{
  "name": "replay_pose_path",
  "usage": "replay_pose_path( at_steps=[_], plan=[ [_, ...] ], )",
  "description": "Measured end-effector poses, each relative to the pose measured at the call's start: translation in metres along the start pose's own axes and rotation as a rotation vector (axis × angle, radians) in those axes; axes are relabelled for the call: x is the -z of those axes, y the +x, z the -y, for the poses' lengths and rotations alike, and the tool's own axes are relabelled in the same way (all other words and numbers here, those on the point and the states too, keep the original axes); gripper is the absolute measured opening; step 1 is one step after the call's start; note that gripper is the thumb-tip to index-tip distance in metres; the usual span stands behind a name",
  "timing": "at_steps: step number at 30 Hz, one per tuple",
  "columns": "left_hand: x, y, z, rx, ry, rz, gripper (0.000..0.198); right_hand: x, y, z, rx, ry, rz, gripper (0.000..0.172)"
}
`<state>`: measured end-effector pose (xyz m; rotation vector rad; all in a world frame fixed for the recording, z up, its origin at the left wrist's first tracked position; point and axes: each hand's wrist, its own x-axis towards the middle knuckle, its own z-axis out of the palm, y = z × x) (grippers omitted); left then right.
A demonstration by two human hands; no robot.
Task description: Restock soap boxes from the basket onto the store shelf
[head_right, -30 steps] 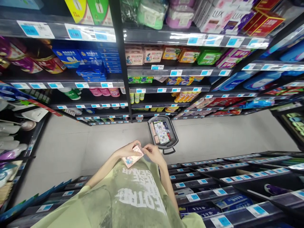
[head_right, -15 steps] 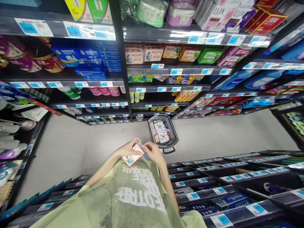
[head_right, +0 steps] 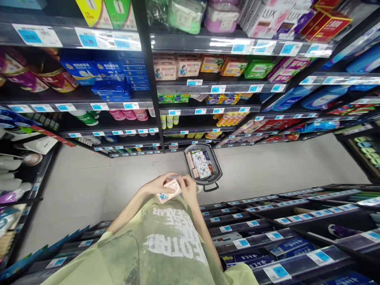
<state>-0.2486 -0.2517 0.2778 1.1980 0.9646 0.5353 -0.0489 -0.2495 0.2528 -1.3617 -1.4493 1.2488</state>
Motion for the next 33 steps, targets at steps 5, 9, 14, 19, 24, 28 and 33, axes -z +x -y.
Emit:
replay_pose_path(
  at_steps=[5, 9, 14, 19, 24, 28, 33],
  plan=[
    [0.011, -0.008, 0.002, 0.031, -0.283, -0.157, 0.064, 0.014, 0.010, -0.013, -0.083, 0.187, -0.268, 0.037],
    [0.008, -0.009, 0.002, 0.069, -0.452, -0.285, 0.054, 0.032, 0.019, -0.021, -0.083, 0.267, -0.411, 0.041],
    [-0.012, 0.004, 0.002, -0.013, -0.416, -0.357, 0.051, 0.038, 0.019, -0.022, -0.105, 0.294, -0.449, 0.042],
    [-0.028, 0.017, 0.011, -0.038, -0.298, -0.576, 0.053, 0.024, 0.017, -0.020, -0.117, 0.321, -0.493, 0.043],
    [-0.022, 0.014, 0.014, -0.051, -0.209, -0.647, 0.042, 0.008, 0.014, -0.017, -0.153, 0.411, -0.448, 0.039],
    [-0.018, 0.012, 0.015, -0.009, -0.107, -0.675, 0.035, 0.001, 0.011, -0.017, -0.207, 0.458, -0.441, 0.040],
    [-0.022, 0.012, 0.017, -0.014, -0.143, -0.695, 0.041, -0.002, 0.009, -0.018, -0.210, 0.468, -0.419, 0.039]
  ],
)
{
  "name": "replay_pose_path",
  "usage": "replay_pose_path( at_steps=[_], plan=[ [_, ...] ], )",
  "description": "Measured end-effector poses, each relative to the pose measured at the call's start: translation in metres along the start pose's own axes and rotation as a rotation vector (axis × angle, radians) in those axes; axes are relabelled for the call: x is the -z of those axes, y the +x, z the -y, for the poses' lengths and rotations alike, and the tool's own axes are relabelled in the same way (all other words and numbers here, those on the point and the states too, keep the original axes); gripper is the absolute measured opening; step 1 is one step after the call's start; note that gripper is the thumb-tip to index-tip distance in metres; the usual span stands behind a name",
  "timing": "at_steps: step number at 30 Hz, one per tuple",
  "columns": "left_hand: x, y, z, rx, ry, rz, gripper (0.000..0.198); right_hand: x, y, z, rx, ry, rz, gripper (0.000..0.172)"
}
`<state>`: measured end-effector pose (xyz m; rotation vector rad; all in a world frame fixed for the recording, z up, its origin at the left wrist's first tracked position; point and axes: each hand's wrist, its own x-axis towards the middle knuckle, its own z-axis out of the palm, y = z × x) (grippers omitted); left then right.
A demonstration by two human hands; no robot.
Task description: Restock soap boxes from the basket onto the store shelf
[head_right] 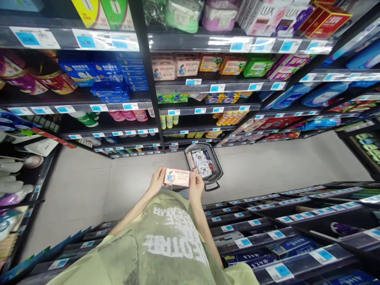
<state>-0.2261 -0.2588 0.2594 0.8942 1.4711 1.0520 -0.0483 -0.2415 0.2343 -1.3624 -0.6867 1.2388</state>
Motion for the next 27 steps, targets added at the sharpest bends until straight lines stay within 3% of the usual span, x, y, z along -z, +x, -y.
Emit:
replay_pose_path(
  at_steps=[4, 9, 19, 23, 27],
  plan=[
    [0.002, -0.006, -0.007, -0.046, 0.094, -0.050, 0.041, -0.002, 0.000, 0.002, -0.051, 0.065, 0.058, 0.037],
    [0.006, -0.014, -0.022, -0.222, 0.292, -0.052, 0.039, -0.003, -0.002, 0.006, -0.214, 0.110, 0.100, 0.045],
    [0.007, -0.017, -0.022, -0.274, 0.282, -0.039, 0.035, -0.003, -0.004, 0.014, -0.331, 0.064, 0.228, 0.054],
    [0.012, -0.015, -0.020, -0.272, 0.288, -0.033, 0.037, -0.004, -0.007, 0.015, -0.311, 0.048, 0.225, 0.049],
    [0.014, -0.013, -0.023, -0.240, 0.285, -0.019, 0.040, -0.004, -0.006, 0.017, -0.189, 0.041, 0.194, 0.043]
  ],
)
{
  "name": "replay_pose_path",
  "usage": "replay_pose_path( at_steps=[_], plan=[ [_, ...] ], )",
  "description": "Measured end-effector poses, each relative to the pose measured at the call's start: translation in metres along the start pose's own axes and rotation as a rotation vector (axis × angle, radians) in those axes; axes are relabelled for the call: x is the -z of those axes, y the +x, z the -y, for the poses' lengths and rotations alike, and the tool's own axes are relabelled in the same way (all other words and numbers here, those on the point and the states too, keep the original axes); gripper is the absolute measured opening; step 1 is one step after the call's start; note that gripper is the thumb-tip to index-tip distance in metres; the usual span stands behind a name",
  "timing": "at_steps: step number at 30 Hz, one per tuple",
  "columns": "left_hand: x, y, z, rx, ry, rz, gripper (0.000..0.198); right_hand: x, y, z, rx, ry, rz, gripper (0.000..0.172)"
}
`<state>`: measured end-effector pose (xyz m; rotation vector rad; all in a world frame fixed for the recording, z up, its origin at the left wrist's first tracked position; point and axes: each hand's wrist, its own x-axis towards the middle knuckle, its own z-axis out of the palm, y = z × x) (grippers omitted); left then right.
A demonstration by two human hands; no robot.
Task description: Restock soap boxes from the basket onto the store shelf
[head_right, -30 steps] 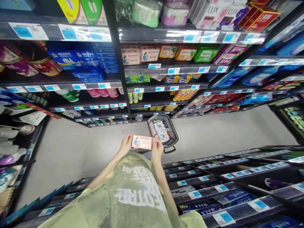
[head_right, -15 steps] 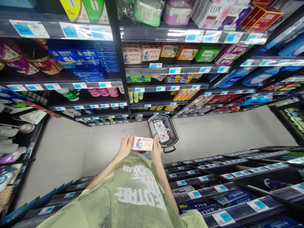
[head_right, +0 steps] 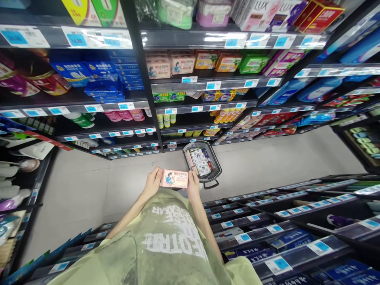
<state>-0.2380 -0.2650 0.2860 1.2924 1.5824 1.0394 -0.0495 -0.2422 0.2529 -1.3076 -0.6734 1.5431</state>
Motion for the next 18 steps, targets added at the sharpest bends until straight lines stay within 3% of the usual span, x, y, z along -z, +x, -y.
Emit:
replay_pose_path(
  at_steps=[7, 12, 18],
  plan=[
    [-0.008, 0.006, 0.003, 0.165, -0.112, 0.019, 0.041, 0.001, -0.005, 0.006, 0.227, -0.208, -0.069, 0.041],
    [-0.013, 0.009, 0.007, 0.191, -0.199, -0.038, 0.044, -0.003, -0.012, 0.008, 0.271, -0.251, -0.127, 0.040],
    [-0.012, 0.007, 0.001, 0.147, -0.112, -0.071, 0.044, -0.003, -0.009, 0.006, 0.276, -0.239, -0.145, 0.040]
  ],
)
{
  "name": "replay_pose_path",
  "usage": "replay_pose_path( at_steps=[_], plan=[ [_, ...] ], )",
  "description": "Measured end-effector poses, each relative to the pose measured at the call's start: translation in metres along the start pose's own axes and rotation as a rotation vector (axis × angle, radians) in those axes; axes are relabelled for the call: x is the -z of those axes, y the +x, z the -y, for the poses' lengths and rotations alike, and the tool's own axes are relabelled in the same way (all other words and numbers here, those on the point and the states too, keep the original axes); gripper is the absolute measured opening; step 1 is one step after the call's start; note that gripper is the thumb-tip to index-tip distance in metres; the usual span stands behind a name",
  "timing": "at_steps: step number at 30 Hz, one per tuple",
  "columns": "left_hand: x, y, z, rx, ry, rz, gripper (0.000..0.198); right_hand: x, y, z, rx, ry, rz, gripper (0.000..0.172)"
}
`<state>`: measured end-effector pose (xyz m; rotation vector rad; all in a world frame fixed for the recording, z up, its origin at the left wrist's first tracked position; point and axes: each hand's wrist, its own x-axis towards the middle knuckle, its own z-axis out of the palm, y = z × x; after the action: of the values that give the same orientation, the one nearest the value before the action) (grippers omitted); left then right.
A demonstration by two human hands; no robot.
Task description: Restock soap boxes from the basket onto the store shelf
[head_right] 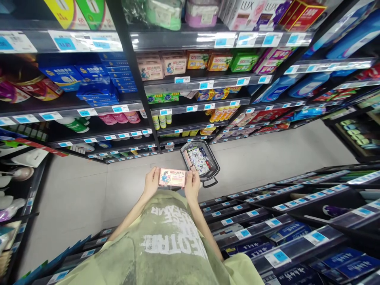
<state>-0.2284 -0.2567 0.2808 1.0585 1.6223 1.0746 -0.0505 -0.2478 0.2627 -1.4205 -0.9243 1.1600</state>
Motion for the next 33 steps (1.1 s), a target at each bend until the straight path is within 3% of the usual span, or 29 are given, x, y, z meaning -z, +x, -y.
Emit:
replay_pose_path(
  at_steps=[5, 11, 24, 33],
  plan=[
    [0.004, 0.000, 0.003, -0.024, 0.060, -0.065, 0.044, -0.002, 0.003, -0.007, -0.031, 0.000, 0.015, 0.039],
    [0.005, 0.003, 0.011, -0.083, 0.161, -0.103, 0.045, -0.001, 0.008, -0.011, 0.100, -0.105, -0.054, 0.041],
    [0.015, 0.009, 0.007, -0.198, 0.256, -0.030, 0.037, 0.007, 0.003, -0.007, 0.179, -0.238, -0.038, 0.033],
    [0.010, 0.006, 0.003, -0.126, 0.195, -0.047, 0.041, 0.008, 0.005, -0.009, 0.147, -0.221, -0.047, 0.032]
  ],
)
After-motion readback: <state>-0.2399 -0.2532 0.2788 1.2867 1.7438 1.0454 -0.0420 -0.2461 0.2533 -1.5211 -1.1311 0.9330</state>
